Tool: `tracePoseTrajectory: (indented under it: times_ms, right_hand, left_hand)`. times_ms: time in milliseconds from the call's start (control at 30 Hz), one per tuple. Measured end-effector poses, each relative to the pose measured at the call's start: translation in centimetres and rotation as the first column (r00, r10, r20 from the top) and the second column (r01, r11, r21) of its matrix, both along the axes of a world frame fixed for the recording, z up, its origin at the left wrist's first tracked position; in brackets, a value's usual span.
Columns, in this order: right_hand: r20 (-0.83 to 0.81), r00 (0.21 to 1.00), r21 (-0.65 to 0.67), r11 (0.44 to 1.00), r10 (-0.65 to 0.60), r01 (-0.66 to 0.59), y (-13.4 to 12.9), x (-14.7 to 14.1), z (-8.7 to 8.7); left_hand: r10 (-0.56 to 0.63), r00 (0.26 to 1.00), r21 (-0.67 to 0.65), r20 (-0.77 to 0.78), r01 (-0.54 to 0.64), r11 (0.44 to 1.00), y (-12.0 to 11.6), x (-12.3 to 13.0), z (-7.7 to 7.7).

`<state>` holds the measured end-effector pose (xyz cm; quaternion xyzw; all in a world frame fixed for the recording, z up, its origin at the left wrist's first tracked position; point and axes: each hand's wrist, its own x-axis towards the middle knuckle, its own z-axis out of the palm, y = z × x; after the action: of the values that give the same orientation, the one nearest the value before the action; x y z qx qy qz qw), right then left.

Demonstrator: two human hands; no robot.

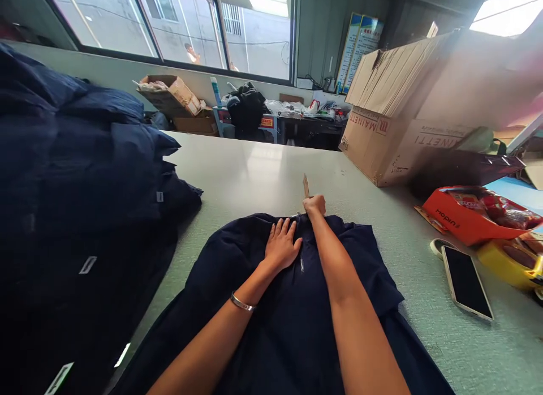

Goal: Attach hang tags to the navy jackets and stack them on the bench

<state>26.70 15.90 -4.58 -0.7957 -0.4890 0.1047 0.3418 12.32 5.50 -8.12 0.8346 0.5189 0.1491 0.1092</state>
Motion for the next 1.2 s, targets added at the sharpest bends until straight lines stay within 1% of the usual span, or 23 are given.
tracePoseTrajectory:
  times_ms: [67,133,200,233,300,333,367,400,433,467,500,533,567,600,633,700,800,833,900,967,1000,1100,1200]
  right_hand:
    - [-0.034,0.999,0.046,0.999,0.002,-0.001,-0.1,0.6,1.5]
    - [-0.09,0.995,0.148,0.989,0.037,-0.024,-1.4,1.0,3.0]
    - [-0.115,0.985,0.297,0.951,0.129,-0.09,-4.3,1.1,3.6]
    - [-0.104,0.978,0.367,0.921,0.179,-0.129,-6.2,1.0,3.4]
    - [-0.037,0.968,0.443,0.872,0.248,-0.206,-10.4,0.9,2.2]
    - [-0.001,0.964,0.455,0.859,0.266,-0.236,-12.3,0.7,1.3]
    - [0.032,0.96,0.456,0.851,0.279,-0.262,-14.1,0.6,0.2]
    - [0.07,0.949,0.436,0.847,0.307,-0.306,-15.5,0.6,-0.8]
    - [0.101,0.937,0.409,0.845,0.335,-0.346,-16.4,0.5,-1.8]
    - [0.127,0.923,0.379,0.842,0.362,-0.383,-17.1,0.6,-2.6]
    - [0.145,0.912,0.355,0.84,0.385,-0.411,-17.3,0.7,-3.2]
    - [0.151,0.907,0.345,0.839,0.394,-0.422,-17.4,0.8,-3.6]
    - [0.146,0.908,0.348,0.839,0.392,-0.418,-17.2,1.0,-3.8]
    - [0.129,0.914,0.359,0.841,0.384,-0.404,-17.0,1.2,-3.8]
    - [0.101,0.92,0.372,0.844,0.378,-0.388,-16.8,1.4,-3.8]
    - [0.024,0.923,0.386,0.848,0.385,-0.364,-16.4,1.9,-3.6]
    - [-0.099,0.912,0.399,0.855,0.399,-0.331,-16.2,2.5,-3.5]
    - [-0.13,0.908,0.408,0.856,0.399,-0.318,-16.2,2.6,-3.5]
    - [-0.167,0.897,0.426,0.85,0.409,-0.308,-16.2,2.7,-3.6]
    - [-0.178,0.88,0.436,0.837,0.441,-0.331,-16.1,2.5,-3.6]
    - [-0.181,0.869,0.437,0.83,0.46,-0.348,-16.1,2.4,-3.6]
    - [-0.209,0.845,0.438,0.82,0.491,-0.368,-16.1,2.1,-3.5]
    - [-0.231,0.843,0.449,0.822,0.485,-0.35,-16.1,2.0,-3.4]
  left_hand:
    - [-0.004,1.0,-0.018,0.016,0.004,1.0,0.1,-0.1,0.2]
    - [-0.006,0.998,-0.01,0.059,0.006,1.0,0.3,-0.2,0.5]
    - [0.014,0.99,0.037,0.142,-0.019,0.999,0.3,-0.4,1.0]
    - [0.036,0.979,0.072,0.203,-0.052,0.996,0.2,-0.5,1.3]
    - [0.085,0.93,0.141,0.358,-0.144,0.98,0.0,-0.7,2.0]
    - [0.089,0.891,0.155,0.446,-0.174,0.972,-0.2,-0.7,2.2]
    - [0.077,0.841,0.139,0.535,-0.177,0.974,-0.4,-0.7,2.4]
    - [0.06,0.782,0.081,0.621,-0.141,0.987,-0.6,-0.6,2.6]
    - [0.054,0.716,-0.018,0.696,-0.059,0.998,-0.7,-0.5,2.6]
    - [0.072,0.649,-0.143,0.758,0.058,0.988,-0.8,-0.5,2.5]
    - [0.115,0.586,-0.271,0.802,0.185,0.945,-0.8,-0.4,2.4]
    - [0.173,0.536,-0.376,0.827,0.297,0.878,-0.7,-0.4,2.3]
    - [0.227,0.497,-0.444,0.837,0.377,0.813,-0.6,-0.5,2.2]
    - [0.265,0.47,-0.478,0.842,0.423,0.77,-0.5,-0.5,2.1]
    - [0.286,0.451,-0.489,0.846,0.44,0.753,-0.4,-0.6,2.1]
    - [0.286,0.45,-0.486,0.846,0.43,0.761,-0.4,-0.8,2.2]
    - [0.266,0.491,-0.484,0.83,0.394,0.781,-0.5,-0.8,2.4]
    - [0.271,0.499,-0.494,0.823,0.395,0.775,-0.5,-0.8,2.4]
    - [0.299,0.498,-0.527,0.814,0.416,0.741,-0.5,-0.6,2.5]
    - [0.324,0.494,-0.55,0.807,0.425,0.719,-0.4,-0.5,2.4]
    - [0.328,0.497,-0.551,0.804,0.412,0.725,-0.3,-0.5,2.3]
    - [0.314,0.509,-0.525,0.801,0.348,0.777,-0.3,-0.6,2.2]
    - [0.304,0.498,-0.509,0.812,0.352,0.785,-0.5,-0.6,2.2]
